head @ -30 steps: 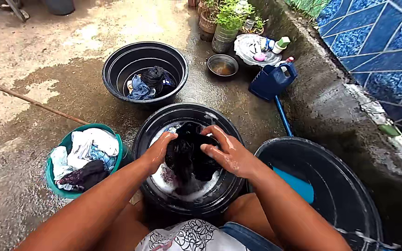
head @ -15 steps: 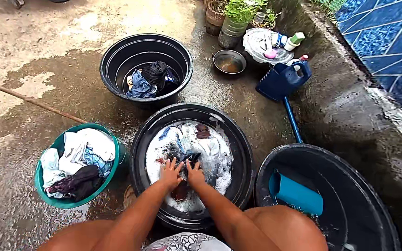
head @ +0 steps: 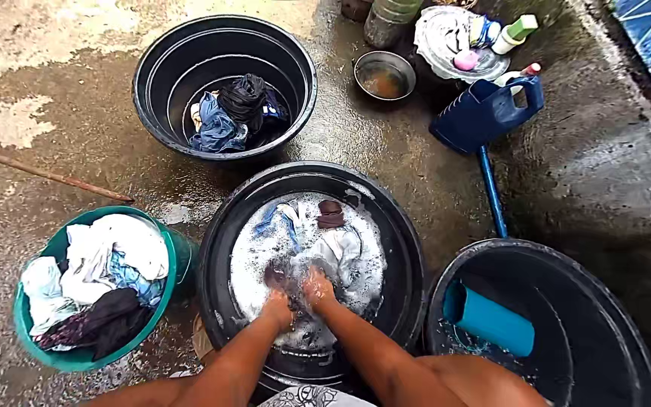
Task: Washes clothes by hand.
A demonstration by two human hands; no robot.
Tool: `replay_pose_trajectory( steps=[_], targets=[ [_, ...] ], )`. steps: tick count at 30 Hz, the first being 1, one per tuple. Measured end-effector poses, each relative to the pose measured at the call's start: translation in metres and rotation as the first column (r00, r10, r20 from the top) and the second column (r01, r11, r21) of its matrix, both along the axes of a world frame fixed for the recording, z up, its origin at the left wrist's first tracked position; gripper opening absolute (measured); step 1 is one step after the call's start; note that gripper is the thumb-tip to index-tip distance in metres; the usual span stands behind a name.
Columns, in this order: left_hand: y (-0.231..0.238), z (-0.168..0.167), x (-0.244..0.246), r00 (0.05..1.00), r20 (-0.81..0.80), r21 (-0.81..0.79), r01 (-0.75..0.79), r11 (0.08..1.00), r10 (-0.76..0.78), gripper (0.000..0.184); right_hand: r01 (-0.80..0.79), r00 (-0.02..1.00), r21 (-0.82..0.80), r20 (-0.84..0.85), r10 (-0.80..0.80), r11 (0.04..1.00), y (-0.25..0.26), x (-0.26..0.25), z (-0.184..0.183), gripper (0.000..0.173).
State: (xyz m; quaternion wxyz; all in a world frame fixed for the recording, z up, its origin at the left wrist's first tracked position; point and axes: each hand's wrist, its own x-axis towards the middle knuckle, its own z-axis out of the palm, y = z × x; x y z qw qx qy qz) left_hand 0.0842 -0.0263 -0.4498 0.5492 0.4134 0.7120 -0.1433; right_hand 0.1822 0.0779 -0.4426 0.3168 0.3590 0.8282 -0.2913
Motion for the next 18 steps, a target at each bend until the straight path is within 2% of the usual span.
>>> replay_pose_trajectory(
  steps=[2,3,4,6,7,10,12,14,15,17,18],
  targets=[
    [-0.003,0.001,-0.009,0.995,0.063,-0.112,0.086,0.99,-0.08,0.075,-0.068,0.993,0.017,-0.093,0.07,0.998,-0.001,0.022,-0.008,0.055],
    [-0.002,0.003,-0.017,0.988,0.091,-0.099,0.137,0.986,-0.128,0.075,-0.092,0.993,0.001,-0.07,0.092,0.996,0.0,0.033,-0.013,0.062],
    [0.001,0.007,-0.023,0.979,0.106,-0.033,0.181,0.983,-0.177,0.069,-0.091,0.996,-0.015,-0.013,0.091,0.996,0.001,0.041,-0.015,0.066],
    [0.006,0.012,-0.03,0.99,0.073,0.15,0.11,0.982,-0.122,0.069,0.002,0.996,-0.037,0.094,0.001,0.999,0.002,0.04,-0.008,0.066],
    [0.006,0.013,-0.03,0.997,0.054,0.243,0.033,0.97,-0.047,0.075,0.067,0.993,-0.035,0.097,-0.064,0.997,0.003,0.033,0.004,0.062],
    [-0.004,0.029,-0.017,0.985,0.076,0.41,-0.174,0.895,0.157,0.128,0.194,0.971,-0.038,-0.131,-0.198,0.98,0.005,0.009,0.076,0.052],
    [-0.016,0.04,-0.005,0.938,0.192,0.56,-0.345,0.753,0.287,0.145,0.22,0.902,-0.089,-0.36,-0.237,0.971,0.002,0.002,0.139,0.044],
    [-0.024,0.046,0.006,0.874,0.355,0.722,-0.482,0.497,0.333,0.148,0.209,0.785,-0.11,-0.574,-0.233,0.972,-0.01,0.006,0.199,0.038],
    [-0.024,0.052,0.01,0.851,0.414,0.775,-0.516,0.365,0.325,0.144,0.211,0.703,-0.116,-0.672,-0.233,0.971,-0.018,0.01,0.224,0.035],
    [-0.023,0.081,0.018,0.818,0.489,0.798,-0.56,0.223,0.305,0.128,0.23,0.509,-0.147,-0.825,-0.248,0.962,-0.033,0.021,0.266,0.032],
    [-0.021,0.097,0.021,0.805,0.518,0.806,-0.573,0.148,0.291,0.112,0.239,0.4,-0.175,-0.879,-0.261,0.955,-0.038,0.027,0.284,0.03]
  ],
)
